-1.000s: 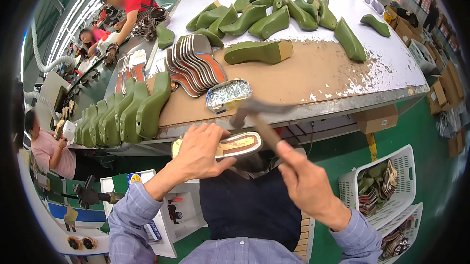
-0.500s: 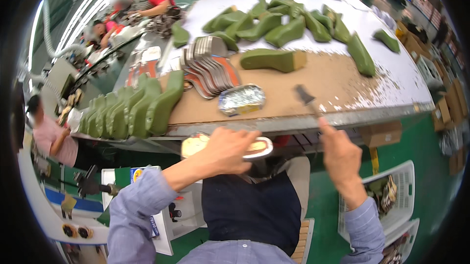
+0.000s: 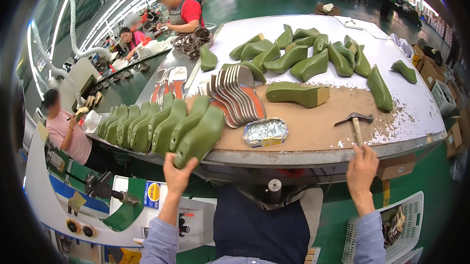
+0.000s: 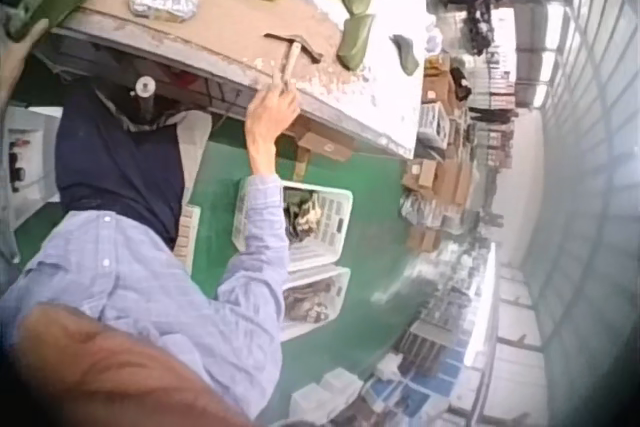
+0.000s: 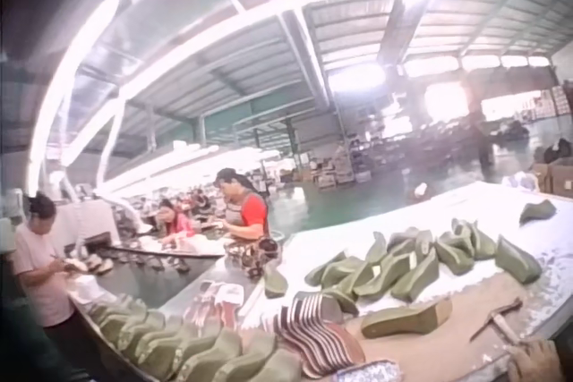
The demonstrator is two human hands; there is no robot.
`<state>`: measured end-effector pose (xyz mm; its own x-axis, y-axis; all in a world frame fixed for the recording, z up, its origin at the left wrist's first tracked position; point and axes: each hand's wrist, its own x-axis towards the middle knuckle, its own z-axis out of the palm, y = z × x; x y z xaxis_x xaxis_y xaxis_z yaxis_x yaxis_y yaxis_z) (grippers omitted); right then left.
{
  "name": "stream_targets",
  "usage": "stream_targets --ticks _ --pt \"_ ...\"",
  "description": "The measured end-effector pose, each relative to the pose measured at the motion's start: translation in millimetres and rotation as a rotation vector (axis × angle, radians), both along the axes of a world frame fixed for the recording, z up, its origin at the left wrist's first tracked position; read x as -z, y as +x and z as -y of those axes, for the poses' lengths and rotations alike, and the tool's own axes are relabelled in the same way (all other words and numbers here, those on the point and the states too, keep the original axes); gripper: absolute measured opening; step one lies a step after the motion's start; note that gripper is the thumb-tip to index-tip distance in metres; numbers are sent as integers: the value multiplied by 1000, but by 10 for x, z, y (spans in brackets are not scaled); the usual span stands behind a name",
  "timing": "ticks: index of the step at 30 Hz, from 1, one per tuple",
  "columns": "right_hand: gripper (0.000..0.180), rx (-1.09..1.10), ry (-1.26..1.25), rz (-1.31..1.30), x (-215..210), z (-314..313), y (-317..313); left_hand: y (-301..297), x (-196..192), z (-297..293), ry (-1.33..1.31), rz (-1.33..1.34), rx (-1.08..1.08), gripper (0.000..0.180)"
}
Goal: The person assembles shoe components by hand in a factory setting. They place a metal insole into a green shoe upper, position the assembly on a wooden block, and use a hammer to secure the parts. The person repeats this process for multiple units, moving finished shoes to a pile on the table.
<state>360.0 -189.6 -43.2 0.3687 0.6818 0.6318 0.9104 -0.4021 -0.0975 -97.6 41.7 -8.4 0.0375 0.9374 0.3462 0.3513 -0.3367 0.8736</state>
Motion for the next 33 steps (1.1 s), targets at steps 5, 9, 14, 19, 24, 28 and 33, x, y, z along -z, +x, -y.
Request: stream_targets --ticks 5,9,14,19,24,28,33 --pt "34 -317 72 -261 -357 -892 -557 264 342 -57 34 -5 -149 39" --pt "33 -510 103 -292 -606 -1598 -984 469 85 -274 30 -140 -178 50" --pt "35 -401 115 -380 -375 -1713 -603 204 -511 -697 170 -463 -125 40" --pt "42 -219 97 -291 -366 -1473 -58 130 -608 -2577 483 -787 -206 26" --pt "47 -257 117 -237 -687 -1951 223 183 -377 -3891 -146 -1307 -217 46" --pt "52 -223 -217 -369 -593 -2280 472 500 20 -4209 -167 -1407 -199 65" --pt "56 -287 -355 -246 -482 -2462 529 360 167 -4456 -126 -997 -339 89"
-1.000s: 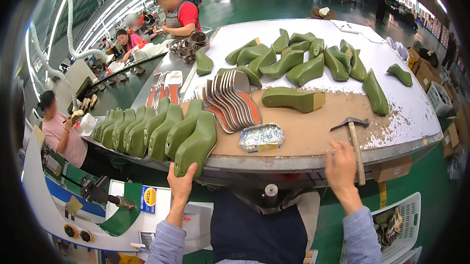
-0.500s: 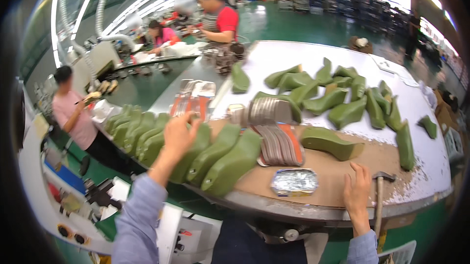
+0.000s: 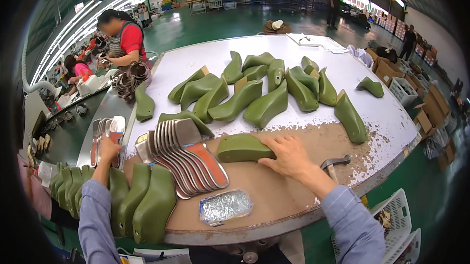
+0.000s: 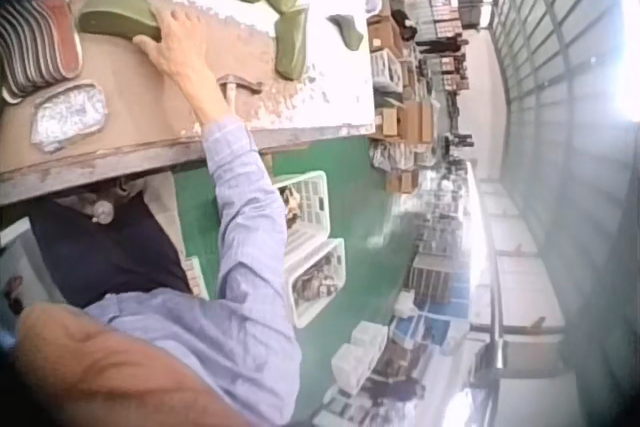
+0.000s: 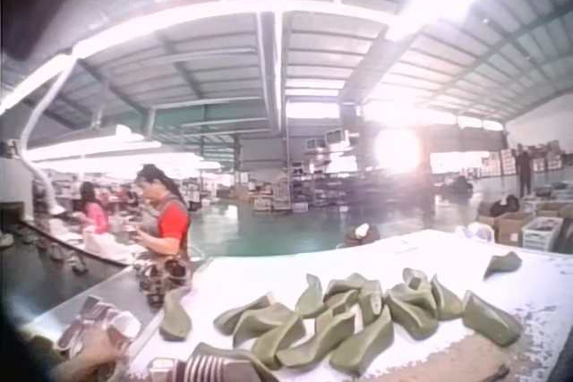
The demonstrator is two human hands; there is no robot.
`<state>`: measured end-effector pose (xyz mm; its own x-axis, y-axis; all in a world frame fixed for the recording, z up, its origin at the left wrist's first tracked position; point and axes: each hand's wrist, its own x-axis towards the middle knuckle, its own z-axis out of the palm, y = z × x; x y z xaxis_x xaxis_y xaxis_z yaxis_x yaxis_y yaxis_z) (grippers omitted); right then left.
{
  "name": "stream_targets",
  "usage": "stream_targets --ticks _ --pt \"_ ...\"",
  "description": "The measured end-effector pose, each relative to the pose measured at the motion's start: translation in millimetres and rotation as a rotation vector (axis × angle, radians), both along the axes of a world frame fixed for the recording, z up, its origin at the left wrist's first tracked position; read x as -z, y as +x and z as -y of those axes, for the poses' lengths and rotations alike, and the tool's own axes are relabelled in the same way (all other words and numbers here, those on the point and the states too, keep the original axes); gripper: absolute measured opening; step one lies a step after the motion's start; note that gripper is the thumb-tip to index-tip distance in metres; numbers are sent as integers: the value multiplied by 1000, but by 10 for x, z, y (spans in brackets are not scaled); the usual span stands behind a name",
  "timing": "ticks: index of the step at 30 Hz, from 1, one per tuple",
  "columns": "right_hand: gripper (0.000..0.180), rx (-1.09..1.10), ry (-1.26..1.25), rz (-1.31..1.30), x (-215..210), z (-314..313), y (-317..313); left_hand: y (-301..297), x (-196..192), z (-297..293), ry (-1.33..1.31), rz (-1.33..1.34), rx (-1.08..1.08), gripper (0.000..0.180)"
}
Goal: The person assembles shoe components by hand in a factory setting. They place a metal insole into a green shoe upper, position the assembly on a wooden block, and use a hammer to secure the parts. The person repeats this process for multiple units, moving finished shoes to a pile on the table.
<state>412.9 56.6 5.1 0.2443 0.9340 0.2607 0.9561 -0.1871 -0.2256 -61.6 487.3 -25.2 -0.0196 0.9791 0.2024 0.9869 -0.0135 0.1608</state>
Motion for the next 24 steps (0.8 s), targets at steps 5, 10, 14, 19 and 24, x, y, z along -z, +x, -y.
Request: stream_targets --ticks 5,10,14,19,24 --pt "47 128 -116 259 -207 443 940 -198 -328 -274 284 632 132 81" --pt "49 264 172 20 -304 -595 814 87 -910 260 302 1372 321 46" --pt "92 610 -95 -84 82 -1567 406 771 -1385 1574 247 1767 546 21" --pt "66 634 -48 98 427 -1785 223 474 -1344 3094 70 1695 549 33" --pt "78 434 20 10 300 -859 247 330 -728 4143 -487 1920 464 64"
